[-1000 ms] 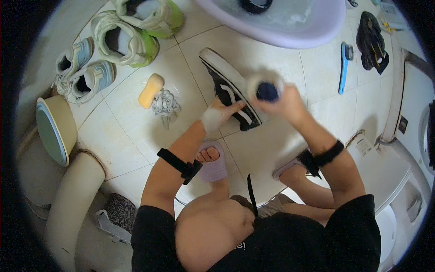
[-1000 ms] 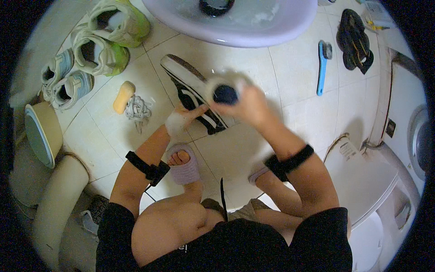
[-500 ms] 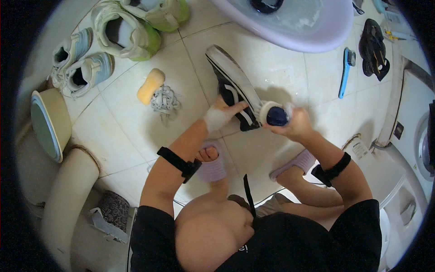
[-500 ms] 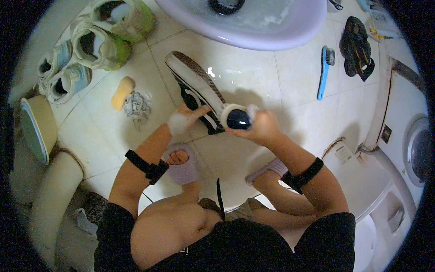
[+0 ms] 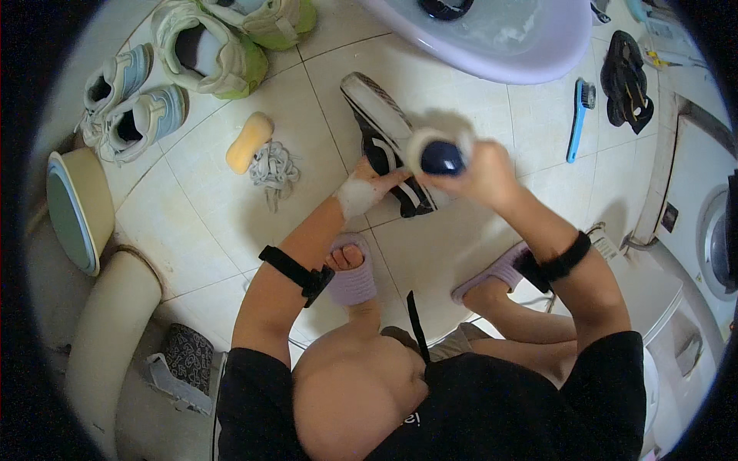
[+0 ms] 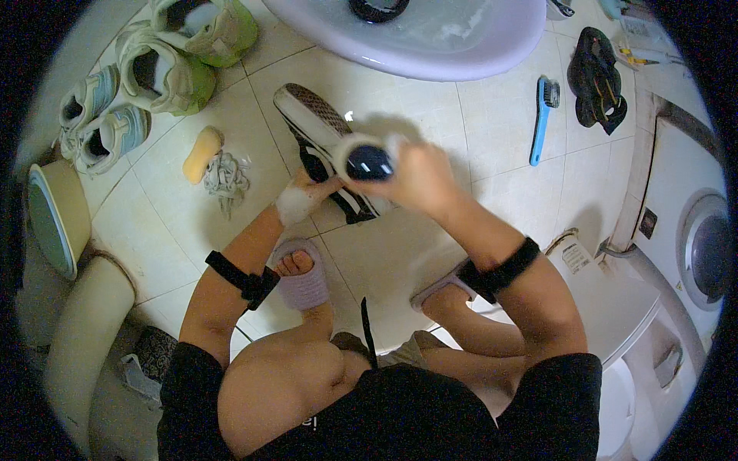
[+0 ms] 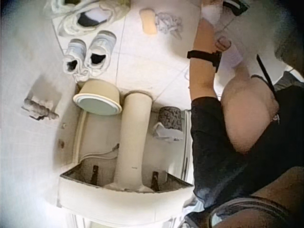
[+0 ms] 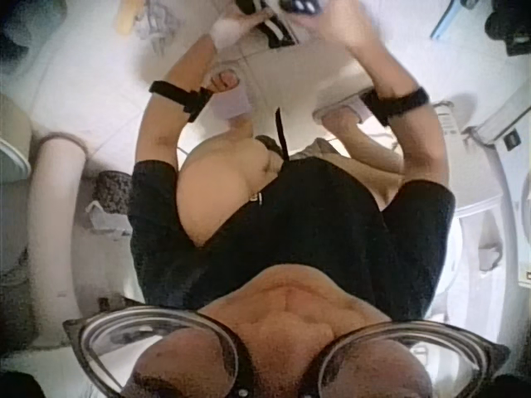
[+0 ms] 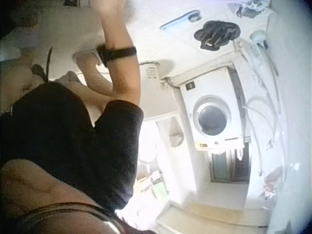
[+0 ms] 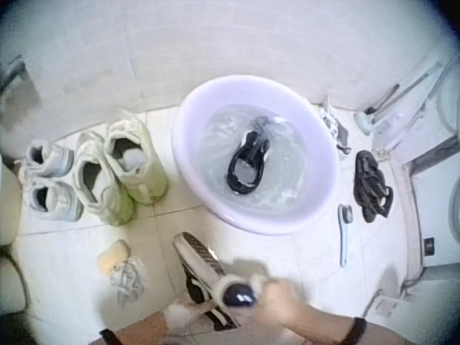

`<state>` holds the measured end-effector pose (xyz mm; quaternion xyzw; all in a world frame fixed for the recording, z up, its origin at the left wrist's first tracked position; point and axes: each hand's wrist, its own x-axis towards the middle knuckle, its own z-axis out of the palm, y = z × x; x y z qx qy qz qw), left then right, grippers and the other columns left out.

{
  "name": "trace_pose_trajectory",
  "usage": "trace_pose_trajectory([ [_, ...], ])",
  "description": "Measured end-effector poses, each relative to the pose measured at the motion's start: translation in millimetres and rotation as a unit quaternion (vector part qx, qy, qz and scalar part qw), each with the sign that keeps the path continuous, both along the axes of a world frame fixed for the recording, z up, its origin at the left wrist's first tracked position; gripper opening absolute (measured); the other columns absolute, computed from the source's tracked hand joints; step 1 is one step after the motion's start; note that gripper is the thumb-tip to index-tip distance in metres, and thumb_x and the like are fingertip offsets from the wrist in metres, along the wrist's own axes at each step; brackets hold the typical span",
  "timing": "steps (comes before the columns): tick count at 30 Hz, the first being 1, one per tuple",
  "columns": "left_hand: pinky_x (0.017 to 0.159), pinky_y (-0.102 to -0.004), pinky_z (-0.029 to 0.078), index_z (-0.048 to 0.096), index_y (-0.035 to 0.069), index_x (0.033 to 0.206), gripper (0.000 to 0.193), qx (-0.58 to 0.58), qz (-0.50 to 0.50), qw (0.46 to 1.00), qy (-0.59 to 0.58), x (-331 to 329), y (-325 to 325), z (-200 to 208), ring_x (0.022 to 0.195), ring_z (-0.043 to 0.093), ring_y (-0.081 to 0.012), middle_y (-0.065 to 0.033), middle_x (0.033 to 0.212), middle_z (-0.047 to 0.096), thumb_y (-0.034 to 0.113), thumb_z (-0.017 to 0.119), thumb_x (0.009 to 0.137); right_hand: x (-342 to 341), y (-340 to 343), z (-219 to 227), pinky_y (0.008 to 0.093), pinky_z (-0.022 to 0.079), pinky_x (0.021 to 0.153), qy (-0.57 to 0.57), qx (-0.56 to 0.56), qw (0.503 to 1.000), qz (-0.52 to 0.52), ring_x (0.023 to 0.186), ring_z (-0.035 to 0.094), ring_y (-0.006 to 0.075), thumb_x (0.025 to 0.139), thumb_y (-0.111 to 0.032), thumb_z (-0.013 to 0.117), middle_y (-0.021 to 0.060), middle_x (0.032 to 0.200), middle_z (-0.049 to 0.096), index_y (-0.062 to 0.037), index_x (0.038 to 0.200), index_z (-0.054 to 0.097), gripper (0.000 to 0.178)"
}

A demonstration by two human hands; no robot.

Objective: The person scrubs a black sneaker with a brush and sponge, applying soap and rinsing it in a basin. They switch between brushes and a sponge, cleaning the upper, sides, and sole before placing the shoe in the water.

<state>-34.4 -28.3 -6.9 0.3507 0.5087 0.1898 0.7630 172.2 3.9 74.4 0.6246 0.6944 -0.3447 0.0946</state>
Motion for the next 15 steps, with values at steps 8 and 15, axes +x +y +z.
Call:
trace_pose_trajectory([
  [8,0.072,-0.0298,0.048,0.06,-0.005,0.101,0.035,0.016,-0.031,0.999,-0.002,-12.0,3.9,14.8,0.079,0.06,-0.0172,-0.0087,0.094,0.066,0.022,0.067,0.082,12.7,-25.5,1.2,0.0371,0.053,0.057,0.082,0.022,0.995,0.054,0.058,0.065,0.0289,0.059,-0.061,0.075,0.0157,0.064,0.064,-0.002,0.083,0.063,0.065],
  [15,0.066,-0.0289,0.047,0.062,-0.002,0.099,0.032,0.043,-0.03,0.999,0.002,-9.0,-0.4,-0.4,0.075,0.057,-0.0137,-0.0086,0.088,0.065,0.025,0.066,0.082,-15.5,20.0,6.5,0.0385,0.051,0.056,0.025,0.121,0.989,0.077,0.057,0.062,0.0333,0.056,-0.054,0.079,0.0187,0.06,0.059,-0.0014,0.075,0.061,0.058],
])
